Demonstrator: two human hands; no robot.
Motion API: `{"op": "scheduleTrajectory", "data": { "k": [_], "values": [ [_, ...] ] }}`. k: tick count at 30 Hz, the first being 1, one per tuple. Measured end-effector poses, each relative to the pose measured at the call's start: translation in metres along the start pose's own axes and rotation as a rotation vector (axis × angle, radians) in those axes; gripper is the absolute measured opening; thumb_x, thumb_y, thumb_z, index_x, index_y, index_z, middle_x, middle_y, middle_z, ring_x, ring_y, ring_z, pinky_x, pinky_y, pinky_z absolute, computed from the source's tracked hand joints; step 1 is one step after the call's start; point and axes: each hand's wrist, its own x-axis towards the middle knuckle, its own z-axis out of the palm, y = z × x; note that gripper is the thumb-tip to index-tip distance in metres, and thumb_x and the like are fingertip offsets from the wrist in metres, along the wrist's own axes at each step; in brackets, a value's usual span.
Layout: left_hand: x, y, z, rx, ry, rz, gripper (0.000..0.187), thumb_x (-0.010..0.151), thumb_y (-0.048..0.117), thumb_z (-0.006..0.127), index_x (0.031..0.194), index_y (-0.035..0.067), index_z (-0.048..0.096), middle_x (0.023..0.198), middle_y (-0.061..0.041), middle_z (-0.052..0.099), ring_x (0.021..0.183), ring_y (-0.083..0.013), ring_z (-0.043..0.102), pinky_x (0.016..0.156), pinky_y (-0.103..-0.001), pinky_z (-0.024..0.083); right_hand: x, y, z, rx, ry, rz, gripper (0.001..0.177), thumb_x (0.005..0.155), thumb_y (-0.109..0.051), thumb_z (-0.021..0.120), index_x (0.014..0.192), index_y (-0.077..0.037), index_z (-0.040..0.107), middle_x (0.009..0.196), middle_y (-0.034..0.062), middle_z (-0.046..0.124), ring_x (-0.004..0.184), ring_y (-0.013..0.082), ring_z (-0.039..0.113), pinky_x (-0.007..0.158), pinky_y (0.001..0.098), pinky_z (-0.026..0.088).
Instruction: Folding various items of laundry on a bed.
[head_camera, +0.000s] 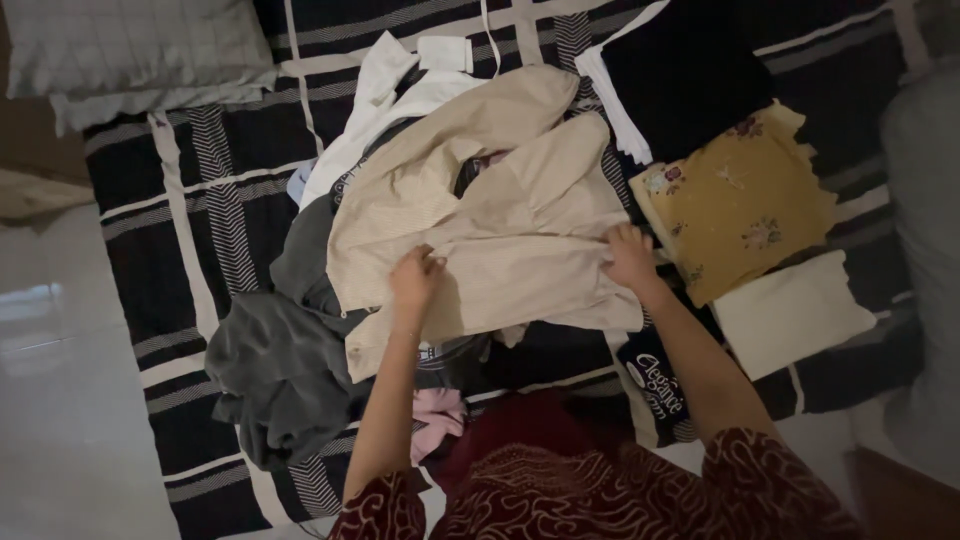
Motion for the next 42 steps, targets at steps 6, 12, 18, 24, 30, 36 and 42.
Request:
{"op": "scheduleTrajectory", "data": {
  "k": [6, 12, 18, 24, 30, 36, 42],
  "values": [
    [0.003, -0.011, 0.007, -0.067, -0.174, -0.137, 0.034, 0.090, 0.027, 0.075, 0.115, 0.009, 0.061, 0.099, -0.011, 0.077, 0.095, -0.0318, 0.072, 0.081, -0.046, 0.053, 0.019, -0.012, -0.018, 0.141, 0.408, -0.292, 0.095, 0.057, -0.018, 0.081, 0.146, -0.001, 0.054, 0.146, 0.0175, 0.047, 0.137, 0.0409, 0.033, 0.103, 0.0683, 0.017],
    [0.000, 0.021, -0.028, -0.424, 0.022, 0.139, 0.037, 0.083, 0.001, 0.068, 0.118, 0.006, 0.060, 0.108, -0.016, 0.074, 0.100, -0.0335, 0.073, 0.081, -0.039, 0.057, 0.026, -0.023, -0.059, -0.113, 0.039, -0.110, 0.031, 0.082, -0.019, 0.072, 0.112, -0.014, 0.077, 0.117, 0.0108, 0.070, 0.130, 0.0309, 0.055, 0.124, 0.0729, 0.010],
    [-0.008, 0.029, -0.031, -0.276, 0.037, 0.054, 0.037, 0.091, 0.004, 0.067, 0.128, 0.011, 0.066, 0.114, -0.014, 0.073, 0.107, -0.0325, 0.071, 0.094, -0.043, 0.056, 0.044, -0.006, -0.051, 0.357, 0.352, -0.179, 0.035, 0.087, -0.021, 0.073, 0.122, -0.014, 0.074, 0.117, 0.0314, 0.057, 0.116, 0.0485, 0.050, 0.100, 0.0627, 0.042],
    [-0.036, 0.015, 0.001, 0.199, 0.006, 0.409, 0.057, 0.097, 0.028, 0.059, 0.149, 0.010, 0.045, 0.166, -0.019, 0.033, 0.154, -0.0404, 0.028, 0.122, -0.061, 0.022, 0.046, -0.038, -0.061, 0.034, 0.516, -0.287, 0.028, 0.076, -0.003, 0.066, 0.103, -0.005, 0.074, 0.104, 0.0157, 0.073, 0.104, 0.0376, 0.061, 0.101, 0.0680, 0.032],
    [-0.053, 0.004, -0.001, 0.338, -0.131, 0.342, 0.065, 0.101, 0.045, 0.051, 0.159, 0.021, 0.037, 0.169, -0.018, 0.023, 0.156, -0.0387, 0.019, 0.122, -0.065, 0.015, 0.054, -0.051, -0.085, 0.012, 0.681, -0.421, 0.026, 0.079, 0.000, 0.066, 0.103, -0.005, 0.073, 0.096, 0.0139, 0.071, 0.101, 0.0357, 0.060, 0.099, 0.0612, 0.036],
    [-0.058, 0.013, -0.020, 0.288, -0.159, 0.411, 0.074, 0.097, 0.053, 0.057, 0.161, 0.021, 0.035, 0.169, -0.017, 0.023, 0.156, -0.0383, 0.019, 0.121, -0.065, 0.014, 0.071, -0.023, -0.024, 0.309, 0.905, -0.336, 0.028, 0.077, 0.004, 0.063, 0.105, 0.006, 0.065, 0.105, 0.0271, 0.063, 0.106, 0.0426, 0.056, 0.092, 0.0533, 0.044],
    [-0.067, 0.013, -0.042, 0.409, -0.340, 0.454, 0.085, 0.087, 0.064, 0.058, 0.160, 0.028, 0.032, 0.168, -0.012, 0.022, 0.155, -0.0349, 0.019, 0.121, -0.064, 0.012, 0.066, 0.020, 0.048, 1.145, 0.325, 0.535, 0.046, 0.093, -0.021, 0.079, 0.111, 0.018, 0.066, 0.120, 0.0374, 0.067, 0.112, 0.0506, 0.069, 0.084, 0.0542, 0.052]
  ]
}}
